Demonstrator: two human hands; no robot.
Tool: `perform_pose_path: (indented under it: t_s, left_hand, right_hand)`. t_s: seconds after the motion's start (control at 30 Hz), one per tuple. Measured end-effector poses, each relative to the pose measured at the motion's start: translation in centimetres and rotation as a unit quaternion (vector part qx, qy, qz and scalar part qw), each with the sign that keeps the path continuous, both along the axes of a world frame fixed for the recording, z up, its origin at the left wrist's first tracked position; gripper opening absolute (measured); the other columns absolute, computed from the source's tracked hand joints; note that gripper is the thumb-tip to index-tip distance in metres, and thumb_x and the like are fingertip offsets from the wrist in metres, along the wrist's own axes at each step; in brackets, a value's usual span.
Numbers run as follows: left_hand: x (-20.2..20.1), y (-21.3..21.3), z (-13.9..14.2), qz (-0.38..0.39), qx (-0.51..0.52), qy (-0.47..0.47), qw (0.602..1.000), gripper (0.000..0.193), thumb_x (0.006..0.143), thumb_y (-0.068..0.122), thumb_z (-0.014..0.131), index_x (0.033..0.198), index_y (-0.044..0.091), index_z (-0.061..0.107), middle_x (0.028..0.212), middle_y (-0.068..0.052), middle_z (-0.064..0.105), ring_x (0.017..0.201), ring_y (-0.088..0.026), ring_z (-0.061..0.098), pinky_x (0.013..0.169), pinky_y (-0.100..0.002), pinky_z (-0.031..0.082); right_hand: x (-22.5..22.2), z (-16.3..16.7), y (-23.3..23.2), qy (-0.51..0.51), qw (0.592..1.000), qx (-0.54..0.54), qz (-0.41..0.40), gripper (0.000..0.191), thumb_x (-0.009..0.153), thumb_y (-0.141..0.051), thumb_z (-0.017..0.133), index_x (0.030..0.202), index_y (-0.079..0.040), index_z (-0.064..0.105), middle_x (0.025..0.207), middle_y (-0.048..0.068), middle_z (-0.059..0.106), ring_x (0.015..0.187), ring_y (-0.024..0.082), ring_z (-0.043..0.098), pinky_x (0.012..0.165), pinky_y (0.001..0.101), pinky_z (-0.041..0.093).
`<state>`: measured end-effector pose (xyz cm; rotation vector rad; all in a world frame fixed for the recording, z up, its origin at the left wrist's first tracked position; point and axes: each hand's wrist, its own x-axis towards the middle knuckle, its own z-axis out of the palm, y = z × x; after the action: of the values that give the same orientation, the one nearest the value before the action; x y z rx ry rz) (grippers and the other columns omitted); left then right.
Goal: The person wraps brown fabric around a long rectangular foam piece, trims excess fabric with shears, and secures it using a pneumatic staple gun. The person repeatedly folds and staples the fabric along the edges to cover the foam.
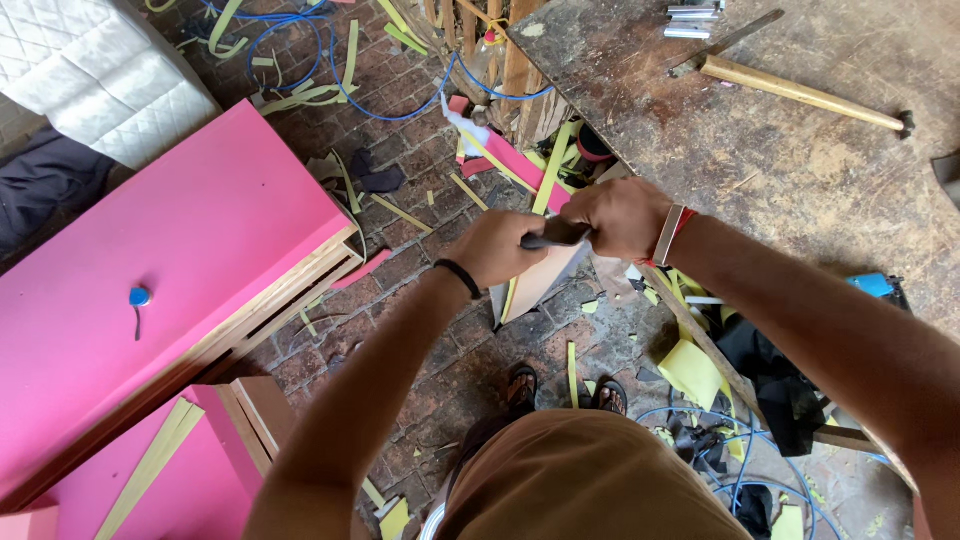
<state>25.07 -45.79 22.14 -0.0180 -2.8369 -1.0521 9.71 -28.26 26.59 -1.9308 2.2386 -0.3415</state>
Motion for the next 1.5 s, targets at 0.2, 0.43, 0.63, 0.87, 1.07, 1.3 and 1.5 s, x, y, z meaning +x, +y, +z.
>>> perform_pose_path:
  t_s: [0.2,0.43,0.63,0.87,1.07,1.3,1.5]
  left_hand:
    - [0.5,-0.3,0.0,-0.010,0.063,-0.046,0.997,0.033,0.091,0.040,0.078,0.091,0.008,0.070,0.093,-0.012,0.075,0.082,-0.032,0.073,0.071,-0.045,0.057]
    - [-3.2,-0.2,-3.7,-0.081,0.316,-0.176,0.929,0.081,0.099,0.051,0.060,0.163,0.015,0.025,0.155,-0.024,0.049,0.138,-0.034,0.050,0.107,-0.049,0.044]
    - [-3.3,1.8,-3.5,0.057,0.230,-0.072,0.969,0.077,0.098,0.038,0.053,0.160,0.004,0.021,0.151,-0.025,0.045,0.126,-0.035,0.061,0.103,-0.047,0.057]
    - [-3.3,9.4,-4.6,0.088,0.224,0.033,0.970,0.075,0.096,0.030,0.061,0.155,0.000,0.025,0.151,-0.027,0.045,0.133,-0.038,0.054,0.112,-0.045,0.048]
    - [-4.0,12.1,-9.3,0.075,0.456,-0.013,0.887,0.082,0.100,0.056,0.047,0.161,0.005,0.028,0.162,-0.024,0.036,0.147,-0.036,0.041,0.120,-0.045,0.036]
    - [-5.8,10.6,-12.0,0.024,0.478,0.049,0.877,0.089,0.102,0.066,0.038,0.166,0.007,0.016,0.174,-0.021,0.013,0.161,-0.035,0.009,0.129,-0.047,0.014]
    - [-3.2,9.4,-7.2,-0.011,0.256,0.045,0.966,0.081,0.103,0.049,0.038,0.166,0.007,0.007,0.175,-0.019,0.009,0.162,-0.036,0.005,0.129,-0.048,0.011]
  right_hand:
    - [-1.6,-1.2,0.5,0.059,0.971,-0.136,0.187,0.023,0.061,-0.005,0.085,0.076,-0.014,0.069,0.079,-0.003,0.069,0.080,0.021,0.067,0.084,0.0411,0.054]
    - [-1.3,-3.4,1.0,0.100,0.961,-0.221,0.134,0.026,0.066,-0.009,0.088,0.084,-0.018,0.072,0.083,-0.003,0.065,0.084,0.019,0.064,0.081,0.0397,0.051]
    - [4.7,-4.1,2.7,-0.533,0.665,-0.259,-0.454,0.034,0.081,-0.017,0.071,0.111,-0.009,0.057,0.095,0.010,0.061,0.081,0.022,0.063,0.074,0.0392,0.057]
    - [3.8,-6.5,3.4,-0.624,0.538,-0.272,-0.497,0.038,0.103,-0.032,0.050,0.118,-0.001,0.066,0.102,0.009,0.072,0.086,0.017,0.067,0.080,0.0340,0.055]
    - [4.2,-13.5,5.9,-0.513,0.576,-0.360,-0.525,0.034,0.109,-0.028,0.047,0.120,-0.002,0.066,0.099,0.005,0.073,0.083,0.013,0.064,0.078,0.0283,0.055]
    - [5.1,-16.7,4.6,-0.482,0.596,-0.427,-0.481,0.032,0.113,-0.026,0.047,0.108,-0.001,0.065,0.096,0.006,0.069,0.083,0.013,0.058,0.077,0.0298,0.051]
    - [6.8,-17.3,2.9,-0.522,0.594,-0.417,-0.449,0.028,0.110,-0.025,0.044,0.118,-0.005,0.063,0.105,0.006,0.072,0.090,0.014,0.067,0.082,0.0305,0.056]
